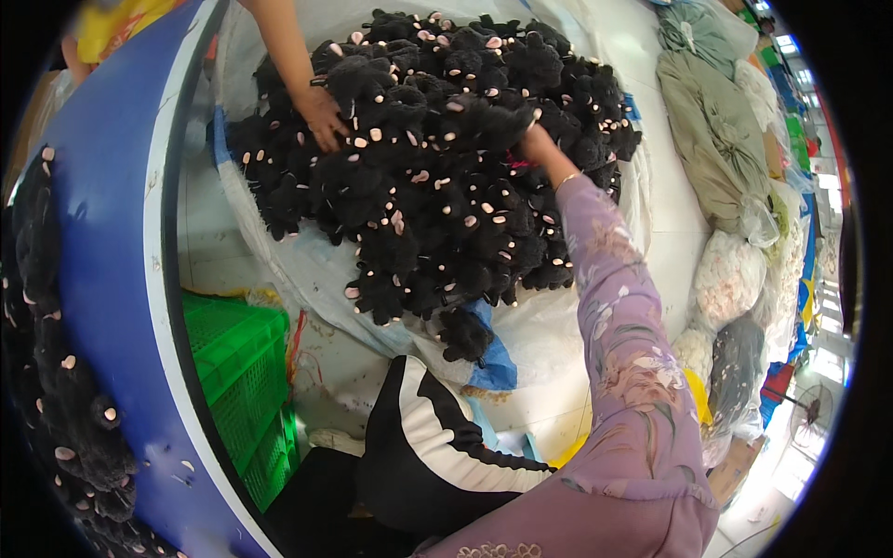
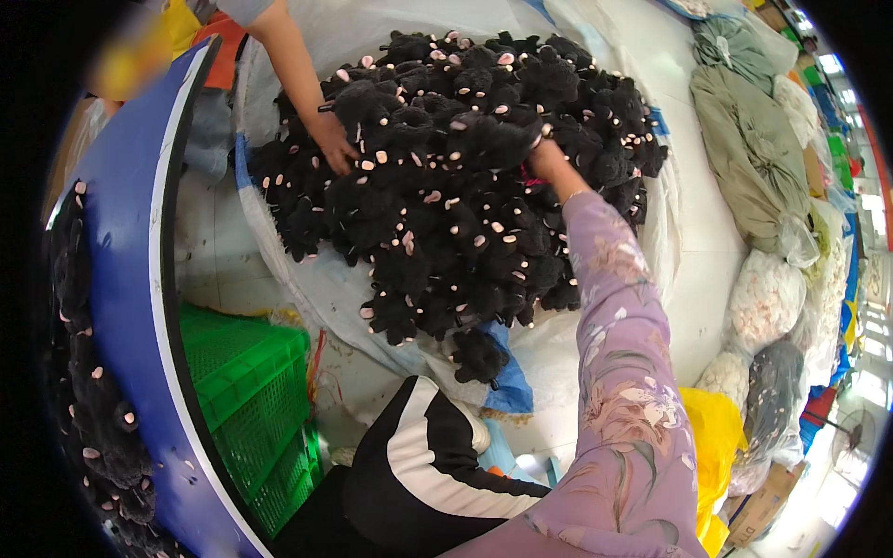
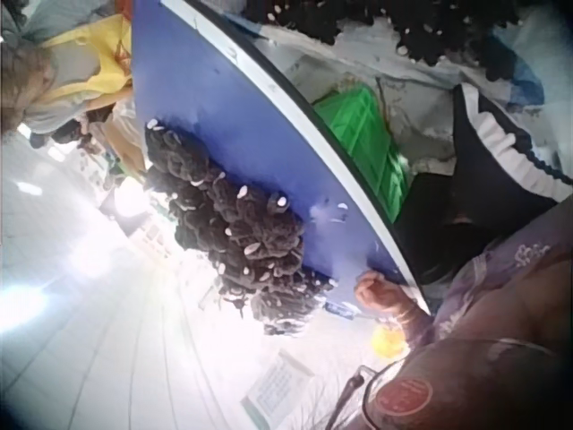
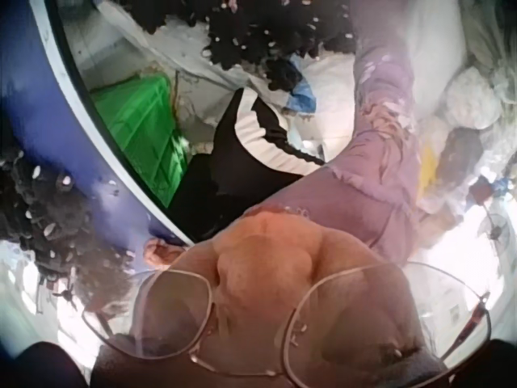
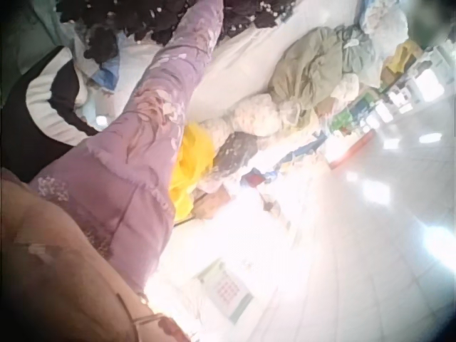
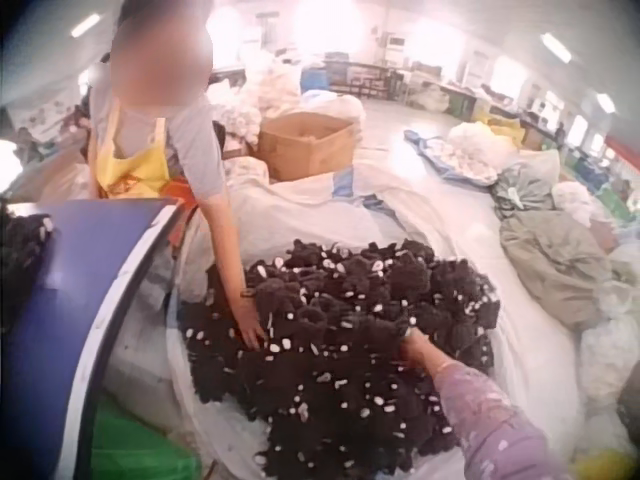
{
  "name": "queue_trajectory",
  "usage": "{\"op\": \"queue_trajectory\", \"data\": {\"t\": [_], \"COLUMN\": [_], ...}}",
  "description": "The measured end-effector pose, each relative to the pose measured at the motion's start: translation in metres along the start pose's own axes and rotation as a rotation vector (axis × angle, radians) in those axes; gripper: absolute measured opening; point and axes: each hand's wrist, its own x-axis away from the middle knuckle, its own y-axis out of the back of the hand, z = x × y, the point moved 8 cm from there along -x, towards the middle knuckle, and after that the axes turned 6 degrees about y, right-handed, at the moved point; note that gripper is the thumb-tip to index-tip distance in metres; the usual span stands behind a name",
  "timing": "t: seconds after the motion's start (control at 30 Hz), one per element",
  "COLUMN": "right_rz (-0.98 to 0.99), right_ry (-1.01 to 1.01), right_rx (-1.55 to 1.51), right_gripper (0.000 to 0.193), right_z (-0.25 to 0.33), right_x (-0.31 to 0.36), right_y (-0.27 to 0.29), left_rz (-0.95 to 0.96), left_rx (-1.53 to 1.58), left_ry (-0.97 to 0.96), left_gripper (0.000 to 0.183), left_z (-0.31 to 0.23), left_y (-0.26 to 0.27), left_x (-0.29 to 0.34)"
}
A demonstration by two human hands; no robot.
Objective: The person trims loose threads and excess fabric from small black stuffed animals using scissors. They handle each toy one at a time, snip stray fibers, and place the finished items into a large white sack.
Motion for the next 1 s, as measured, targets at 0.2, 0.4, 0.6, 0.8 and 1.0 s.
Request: {"op": "queue_trajectory", "data": {"t": [0.2, 0.4, 0.6, 0.8, 1.0], "right_rz": [-0.192, -0.409, -0.248, -0.195, -0.310], "right_ry": [-0.437, -0.659, -0.913, -1.242, -1.222], "right_rx": [-0.323, -0.412, 0.119, 0.146, 0.184], "right_gripper": [0.025, 0.025, 0.031, 0.039, 0.048], "right_z": [0.126, 0.145, 0.106, 0.030, -0.074], "right_x": [0.105, 0.256, 0.433, 0.520, 0.464], "right_y": [-0.004, 0.062, 0.162, 0.189, 0.187], "left_rz": [0.021, 0.067, 0.098, 0.005, 0.848], "left_rx": [-0.013, 0.072, -0.142, -0.112, -0.244], "left_ry": [-0.036, -0.082, -0.090, -0.075, -0.057], "left_gripper": [0.024, 0.022, 0.021, 0.020, 0.012], "left_z": [-0.005, -0.008, -0.010, -0.033, -0.028], "left_y": [-0.001, 0.015, 0.013, -0.005, -0.192], "left_x": [0.000, 0.002, 0.011, 0.031, 0.134]}}
